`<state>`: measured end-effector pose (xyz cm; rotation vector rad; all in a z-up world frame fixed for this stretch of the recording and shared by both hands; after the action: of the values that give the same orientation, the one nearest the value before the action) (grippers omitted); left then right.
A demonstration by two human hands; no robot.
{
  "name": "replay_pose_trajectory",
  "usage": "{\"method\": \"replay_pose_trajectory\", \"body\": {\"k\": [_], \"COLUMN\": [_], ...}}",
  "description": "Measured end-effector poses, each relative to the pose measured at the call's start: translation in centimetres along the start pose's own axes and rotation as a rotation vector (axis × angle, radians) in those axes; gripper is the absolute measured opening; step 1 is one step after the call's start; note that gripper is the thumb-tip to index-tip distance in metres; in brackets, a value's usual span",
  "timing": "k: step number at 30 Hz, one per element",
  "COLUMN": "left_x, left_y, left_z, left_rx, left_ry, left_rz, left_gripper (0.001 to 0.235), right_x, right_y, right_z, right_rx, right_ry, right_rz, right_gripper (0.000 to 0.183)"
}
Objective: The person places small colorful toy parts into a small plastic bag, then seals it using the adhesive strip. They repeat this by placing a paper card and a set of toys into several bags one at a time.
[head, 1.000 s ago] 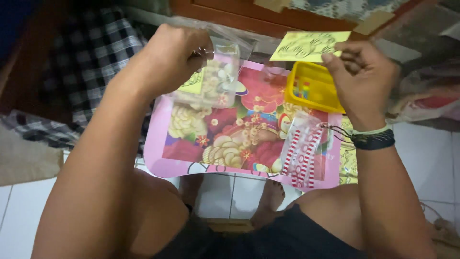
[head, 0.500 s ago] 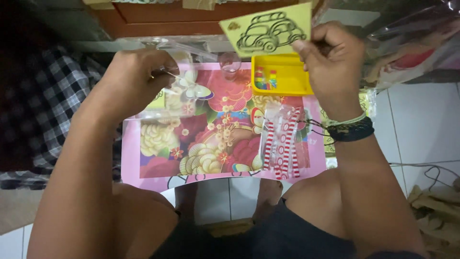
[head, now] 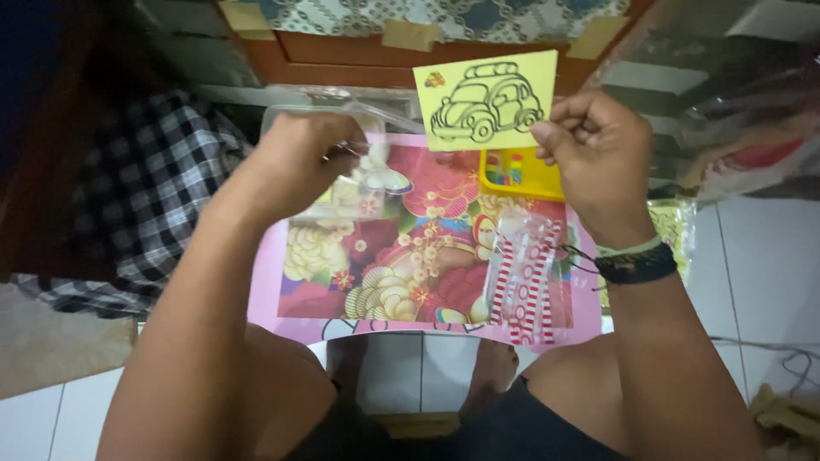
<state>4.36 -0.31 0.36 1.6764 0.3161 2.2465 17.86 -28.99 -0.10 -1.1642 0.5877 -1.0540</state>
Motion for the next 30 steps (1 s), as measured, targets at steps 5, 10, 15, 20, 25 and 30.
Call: {"method": "replay_pose_trajectory", "body": {"k": [5,10,15,20,25,30], "left_x": [-0.3,-1.2,-1.0,-0.5,-1.7,-0.5], "left_y": [0.0,-0.3,0.7,2.0,1.7,2.7], "left_z": [-0.7,-0.8,-0.7,-0.1,0.0,0.5], "left_rx": [-0.037,-0.038,-0.071,-0.026,0.066,-0.097], "left_ry": [-0.004,-0.049,-0.021,-0.110,-0.120,0.097], "left_rz": [-0.010,-0.022,-0.090,-0.172,-0.346,-0.215], "left_gripper": [0.019,0.018,0.017,0.026,0.013,0.025], "right_x": [-0.5,-1.4,-2.5,-2.9,-3.3,-2.4], "right_y": [-0.1,-0.9,-1.4,-0.7,0.9,2.8], "right_z": [-0.5,-1.0,-1.2,-1.0,-1.2,-1.2], "right_rx": [0.012,0.045,0.050,0.010,0.021,-0.010], "right_ry": [0.004,0.000,-0.032,-0.086,-0.077,-0.064], "right_rz": [0.096,0.115,0.047,0.070,0.133,0.169], "right_gripper": [0.018,0.018,0.013,0.013,0.002,0.018]}}
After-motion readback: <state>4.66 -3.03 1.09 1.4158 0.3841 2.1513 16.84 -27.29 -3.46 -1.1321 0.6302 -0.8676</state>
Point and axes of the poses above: each hand's wrist, its own z-axis towards the middle knuckle, its own x-axis out of the back of the hand, y = z × x, the point moved 5 cm from there along z, towards the middle knuckle, and after that the axes turned 13 degrees about z, right-handed, at the moved point
